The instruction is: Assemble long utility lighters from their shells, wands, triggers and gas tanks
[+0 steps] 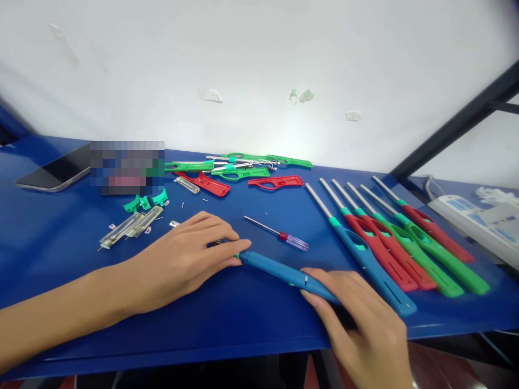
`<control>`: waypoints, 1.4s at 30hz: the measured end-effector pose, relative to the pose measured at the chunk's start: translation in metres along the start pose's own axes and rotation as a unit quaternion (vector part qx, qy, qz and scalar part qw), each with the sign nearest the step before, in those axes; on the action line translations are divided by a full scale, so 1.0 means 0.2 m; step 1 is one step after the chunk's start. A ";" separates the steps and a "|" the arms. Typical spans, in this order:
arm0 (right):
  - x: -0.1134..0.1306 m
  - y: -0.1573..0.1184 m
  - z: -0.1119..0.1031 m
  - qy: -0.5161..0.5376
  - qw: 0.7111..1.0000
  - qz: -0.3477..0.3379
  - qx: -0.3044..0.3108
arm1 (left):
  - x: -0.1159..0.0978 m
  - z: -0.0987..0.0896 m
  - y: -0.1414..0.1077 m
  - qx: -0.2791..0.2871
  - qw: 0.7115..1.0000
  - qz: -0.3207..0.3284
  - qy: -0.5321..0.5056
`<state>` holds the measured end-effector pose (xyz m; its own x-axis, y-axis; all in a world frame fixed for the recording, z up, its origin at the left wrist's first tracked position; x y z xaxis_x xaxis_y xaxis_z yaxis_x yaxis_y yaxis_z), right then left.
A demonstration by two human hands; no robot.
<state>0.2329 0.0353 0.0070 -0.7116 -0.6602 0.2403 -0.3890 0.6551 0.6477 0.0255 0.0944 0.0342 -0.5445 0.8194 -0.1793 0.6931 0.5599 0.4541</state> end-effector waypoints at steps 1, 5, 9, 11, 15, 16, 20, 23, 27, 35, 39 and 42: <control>0.01 0.00 0.00 0.002 1.000 -0.007 -0.001 | -0.02 0.00 0.00 0.000 1.000 0.007 -0.004; 0.02 0.01 -0.01 0.003 1.000 -0.020 -0.009 | -0.03 0.01 -0.01 0.001 1.000 0.009 -0.002; 0.02 0.00 -0.02 -0.006 1.000 -0.026 -0.015 | 0.01 0.03 -0.01 0.009 0.999 -0.010 0.035; 0.02 0.00 -0.02 -0.010 1.000 -0.022 -0.017 | 0.01 0.04 -0.01 0.016 0.999 -0.004 0.035; 0.01 -0.01 -0.02 -0.015 1.000 -0.016 -0.022 | -0.01 0.03 0.00 0.013 1.000 0.009 0.018; 0.01 -0.01 -0.03 -0.015 1.000 -0.016 -0.021 | -0.02 0.02 0.00 0.009 1.000 0.010 0.016; 0.01 -0.01 -0.02 0.014 1.000 -0.003 -0.007 | -0.06 0.01 0.01 -0.001 1.000 0.010 0.005; 0.00 -0.02 -0.02 0.040 0.999 0.013 0.002 | -0.09 0.00 0.00 -0.001 1.000 0.009 0.003; -0.01 -0.03 -0.01 0.059 0.998 0.027 0.006 | -0.12 -0.01 0.01 0.001 1.000 0.006 0.013; 0.00 -0.01 0.00 0.072 0.996 0.038 0.030 | -0.16 -0.04 0.01 -0.060 0.997 0.030 0.043; -0.02 -0.06 -0.01 0.024 0.997 0.069 0.009 | -0.15 -0.02 0.01 -0.058 0.997 0.034 0.045; -0.05 -0.10 -0.03 -0.006 0.994 0.107 -0.010 | -0.15 0.00 0.01 -0.034 0.998 0.027 0.054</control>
Point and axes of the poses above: each hand's wrist, its own y-axis towards the middle knuckle, its own z-axis out of the palm, x = y × z, the point moved 9 cm from there along y, towards the middle knuckle, and after that the axes turned 11 degrees about -z, right-handed, at the moved point
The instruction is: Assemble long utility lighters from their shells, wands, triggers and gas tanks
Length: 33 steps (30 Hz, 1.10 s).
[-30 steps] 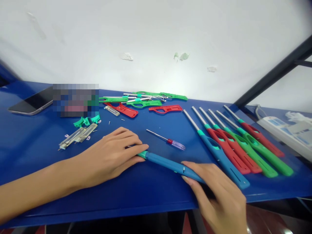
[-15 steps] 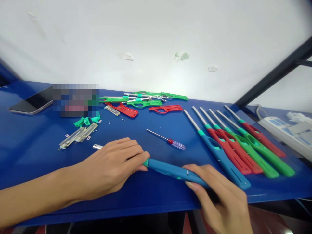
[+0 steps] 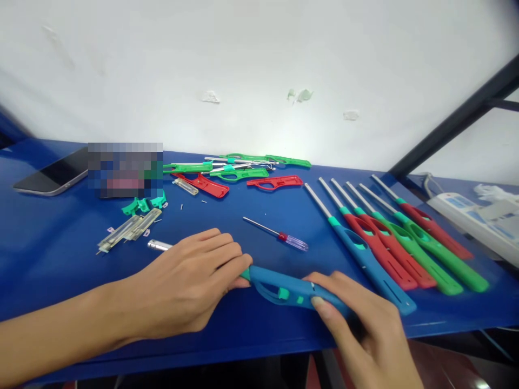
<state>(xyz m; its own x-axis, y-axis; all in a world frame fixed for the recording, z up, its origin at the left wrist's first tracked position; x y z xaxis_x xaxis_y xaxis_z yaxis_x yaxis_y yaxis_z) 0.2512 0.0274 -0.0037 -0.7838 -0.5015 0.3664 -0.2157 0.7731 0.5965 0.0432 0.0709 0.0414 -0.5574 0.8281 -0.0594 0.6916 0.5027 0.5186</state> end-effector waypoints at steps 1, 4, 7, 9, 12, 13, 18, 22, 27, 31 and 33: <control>-0.01 0.00 0.00 0.000 1.000 0.009 0.004 | 0.00 0.00 0.00 0.006 1.000 -0.001 0.006; -0.01 0.03 0.02 0.019 0.999 0.018 0.030 | 0.03 0.01 -0.02 0.007 1.000 -0.006 0.023; -0.01 0.08 0.03 0.050 0.998 0.020 0.036 | 0.09 0.02 -0.03 0.013 0.999 -0.021 0.025; -0.02 0.10 0.02 0.057 0.998 0.019 0.027 | 0.14 0.02 -0.04 0.018 0.999 -0.034 0.018; -0.02 0.12 0.01 0.053 0.998 0.010 0.016 | 0.17 0.01 -0.04 0.019 0.998 -0.052 0.001; -0.02 0.12 0.01 0.053 0.999 0.008 0.012 | 0.17 0.01 -0.05 0.022 0.998 -0.056 -0.006; -0.01 0.11 0.00 0.051 0.999 -0.017 0.001 | 0.13 0.01 -0.05 0.019 0.998 -0.055 -0.019; 0.01 0.12 0.02 0.047 0.998 -0.037 0.028 | 0.12 0.02 -0.06 0.029 0.998 -0.051 -0.016; 0.04 0.13 0.04 0.048 0.997 -0.044 0.046 | 0.13 0.05 -0.06 0.070 0.995 -0.061 -0.041; 0.06 0.14 0.04 0.064 0.995 -0.055 0.056 | 0.12 0.06 -0.07 0.077 0.993 -0.077 -0.038; 0.07 0.13 0.04 0.070 0.994 -0.066 0.049 | 0.11 0.06 -0.07 0.074 0.994 -0.079 -0.028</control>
Point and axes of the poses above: each hand's wrist, its own y-axis towards the middle knuckle, its own z-axis out of the palm, x = y × z, the point moved 9 cm from there along y, towards the middle knuckle, and after that the axes turned 11 degrees about -z, right-handed, at the moved point
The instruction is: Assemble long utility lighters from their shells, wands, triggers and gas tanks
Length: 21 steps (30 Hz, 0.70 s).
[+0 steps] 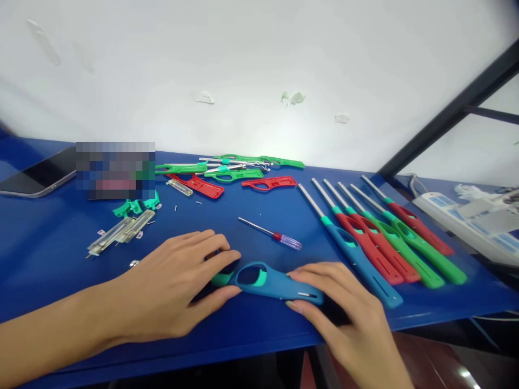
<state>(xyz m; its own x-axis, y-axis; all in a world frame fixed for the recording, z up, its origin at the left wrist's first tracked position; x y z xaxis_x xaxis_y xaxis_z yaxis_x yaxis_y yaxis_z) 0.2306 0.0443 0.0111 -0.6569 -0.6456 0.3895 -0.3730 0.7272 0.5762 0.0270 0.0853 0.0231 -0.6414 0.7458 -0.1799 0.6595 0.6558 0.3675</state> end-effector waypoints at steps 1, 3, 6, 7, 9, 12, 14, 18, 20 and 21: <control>0.01 0.00 0.00 0.001 1.000 -0.007 -0.006 | -0.01 0.00 0.00 0.000 1.000 -0.002 0.002; 0.02 -0.01 -0.01 0.001 1.000 -0.021 -0.019 | -0.02 0.01 0.02 0.006 1.000 -0.008 -0.013; 0.04 -0.03 -0.01 -0.002 0.999 -0.034 -0.034 | -0.06 0.00 0.03 0.013 0.997 -0.016 -0.076; 0.04 -0.03 -0.01 -0.007 0.999 -0.037 -0.036 | -0.07 0.00 0.02 0.006 0.996 -0.016 -0.093; 0.05 -0.02 0.00 -0.020 0.999 -0.040 -0.030 | -0.09 -0.02 0.02 -0.018 0.994 -0.011 -0.104; 0.06 -0.01 0.02 -0.032 0.998 -0.049 -0.002 | -0.12 -0.03 0.00 -0.044 0.995 0.006 -0.089; 0.07 0.00 0.04 -0.028 0.998 -0.061 0.010 | -0.13 -0.03 0.00 -0.053 0.995 0.016 -0.080; 0.11 0.01 0.02 -0.038 0.995 -0.089 -0.013 | -0.15 -0.04 0.00 -0.071 0.994 0.025 -0.079; 0.13 0.01 0.00 -0.049 0.993 -0.107 -0.027 | -0.16 -0.04 0.00 -0.074 0.994 0.027 -0.074; 0.14 0.01 0.00 -0.050 0.991 -0.116 -0.031 | -0.17 -0.05 0.00 -0.075 0.994 0.031 -0.069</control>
Point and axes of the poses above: each hand's wrist, its own y-axis towards the middle knuckle, its own z-axis out of the palm, x = y × z, the point moved 9 cm from there along y, towards the middle knuckle, and after that the axes turned 11 degrees about -z, right-handed, at the moved point
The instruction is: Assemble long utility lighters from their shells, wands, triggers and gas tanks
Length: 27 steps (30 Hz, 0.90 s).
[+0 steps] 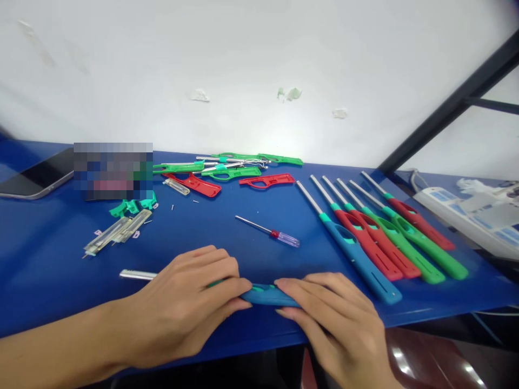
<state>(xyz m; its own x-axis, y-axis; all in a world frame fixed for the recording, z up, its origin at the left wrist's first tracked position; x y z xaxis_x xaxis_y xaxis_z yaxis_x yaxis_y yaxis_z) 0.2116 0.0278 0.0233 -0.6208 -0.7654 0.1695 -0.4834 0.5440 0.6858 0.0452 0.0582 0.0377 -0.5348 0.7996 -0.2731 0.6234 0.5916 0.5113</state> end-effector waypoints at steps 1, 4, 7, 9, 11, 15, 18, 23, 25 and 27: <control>0.01 0.00 0.00 0.001 1.000 -0.007 -0.002 | -0.01 -0.01 0.00 -0.004 1.000 0.002 0.005; 0.03 0.01 0.01 0.013 1.000 -0.012 -0.001 | -0.02 -0.03 0.00 -0.021 1.000 0.011 0.015; 0.01 0.00 0.04 0.031 0.999 0.023 0.007 | 0.01 -0.02 0.00 -0.010 1.000 0.003 0.013; -0.02 -0.01 0.07 0.036 0.998 0.054 0.025 | 0.05 -0.01 0.00 0.001 1.000 -0.011 0.007; -0.05 -0.02 0.09 0.029 0.996 0.076 0.047 | 0.08 0.00 0.00 0.010 1.000 -0.026 0.000; -0.10 -0.04 0.07 0.015 0.993 0.115 0.032 | 0.16 0.02 0.00 0.025 0.998 -0.053 0.005; -0.16 -0.06 0.04 0.024 0.985 0.170 -0.005 | 0.23 0.02 0.00 0.041 0.995 -0.085 0.011; -0.31 -0.02 0.08 -0.006 0.969 0.244 0.037 | 0.32 -0.03 0.00 0.035 0.993 -0.112 0.032; -0.38 0.01 0.13 -0.025 0.963 0.257 0.076 | 0.41 -0.09 0.00 0.018 0.991 -0.123 0.050; -0.44 0.05 0.16 -0.033 0.962 0.252 0.097 | 0.54 -0.16 0.00 -0.001 0.986 -0.146 0.075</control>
<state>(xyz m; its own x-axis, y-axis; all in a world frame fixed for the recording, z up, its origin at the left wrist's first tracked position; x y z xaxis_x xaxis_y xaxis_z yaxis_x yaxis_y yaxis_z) 0.2411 0.1112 -0.0076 -0.8415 -0.3680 0.3956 -0.2133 0.8990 0.3825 -0.0302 0.1416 0.0345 -0.7701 0.5706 -0.2853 0.4295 0.7944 0.4294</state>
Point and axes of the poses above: each hand's wrist, its own y-axis towards the middle knuckle, its own z-axis out of the palm, x = y × z, the point moved 9 cm from there along y, towards the middle knuckle, and after that the axes turned 11 degrees about -z, right-handed, at the moved point
